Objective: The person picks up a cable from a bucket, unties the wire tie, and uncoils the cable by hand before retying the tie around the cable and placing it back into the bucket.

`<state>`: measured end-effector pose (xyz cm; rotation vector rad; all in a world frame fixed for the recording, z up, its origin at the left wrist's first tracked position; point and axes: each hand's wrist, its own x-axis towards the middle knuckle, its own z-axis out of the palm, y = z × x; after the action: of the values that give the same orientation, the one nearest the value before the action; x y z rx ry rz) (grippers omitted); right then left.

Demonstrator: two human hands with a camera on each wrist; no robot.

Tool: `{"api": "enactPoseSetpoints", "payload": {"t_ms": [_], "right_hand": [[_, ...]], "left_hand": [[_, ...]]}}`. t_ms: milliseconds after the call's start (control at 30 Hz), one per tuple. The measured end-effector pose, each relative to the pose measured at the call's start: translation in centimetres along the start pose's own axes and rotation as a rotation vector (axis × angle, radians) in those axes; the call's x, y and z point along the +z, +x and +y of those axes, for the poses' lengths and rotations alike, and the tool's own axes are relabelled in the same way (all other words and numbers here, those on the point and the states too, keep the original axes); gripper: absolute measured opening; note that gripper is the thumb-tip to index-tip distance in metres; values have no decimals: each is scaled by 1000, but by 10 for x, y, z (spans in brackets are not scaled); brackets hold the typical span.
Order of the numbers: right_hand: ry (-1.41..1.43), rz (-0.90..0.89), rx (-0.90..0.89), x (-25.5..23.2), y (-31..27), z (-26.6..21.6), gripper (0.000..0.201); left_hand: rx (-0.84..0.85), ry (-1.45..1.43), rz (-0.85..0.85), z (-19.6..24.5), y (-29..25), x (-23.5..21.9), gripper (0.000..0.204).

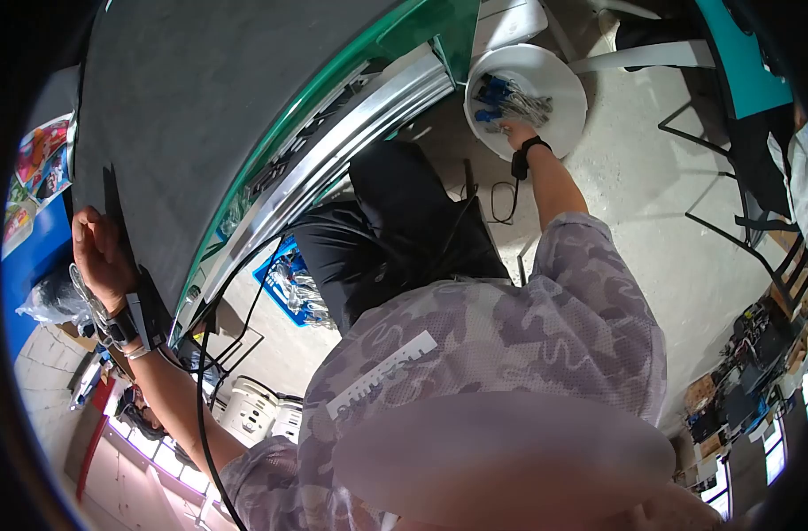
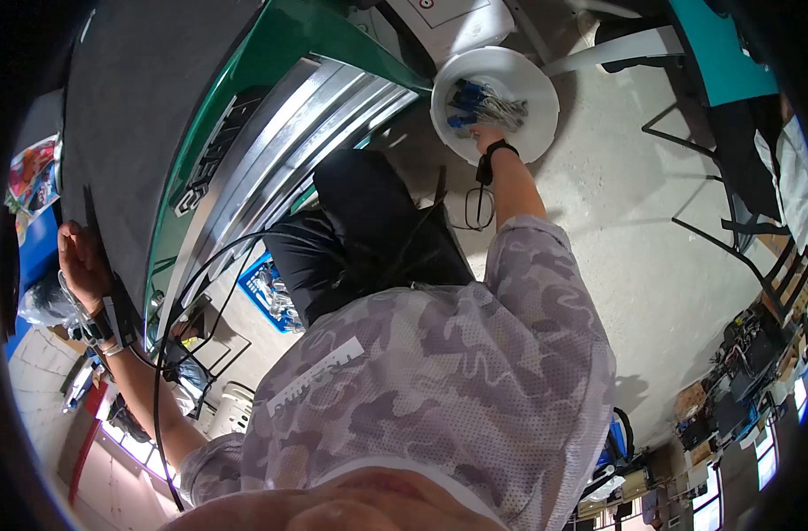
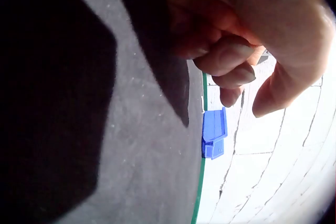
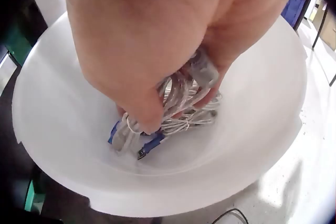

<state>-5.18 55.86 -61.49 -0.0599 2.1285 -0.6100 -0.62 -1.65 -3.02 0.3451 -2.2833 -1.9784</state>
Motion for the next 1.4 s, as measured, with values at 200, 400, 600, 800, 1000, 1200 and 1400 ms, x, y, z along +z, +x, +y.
{"api": "enactPoseSetpoints", "payload": {"t_ms": [200, 400, 600, 800, 1000, 1200, 1400], "right_hand": [[-127, 17, -44, 2, 14, -4, 64], [-114, -25, -85, 11, 42, 1, 54], [-185, -16, -92, -2, 27, -5, 47], [-140, 61, 420, -10, 59, 54, 48], [479, 304, 588, -13, 78, 101, 70], [606, 279, 579, -1, 133, 134, 80], [460, 305, 663, 6, 146, 124, 84]], "left_hand": [[-65, -48, 76, 2, 0, -4, 24], [-1, 10, 349, 0, 0, 9, 29], [-73, -42, 289, 0, -2, -9, 29], [-21, 46, 629, 3, 3, 42, 28], [4, -16, 459, 5, 1, 11, 28], [129, 412, 845, 0, -13, -16, 44], [22, 246, 736, -2, -3, 36, 42]]}}
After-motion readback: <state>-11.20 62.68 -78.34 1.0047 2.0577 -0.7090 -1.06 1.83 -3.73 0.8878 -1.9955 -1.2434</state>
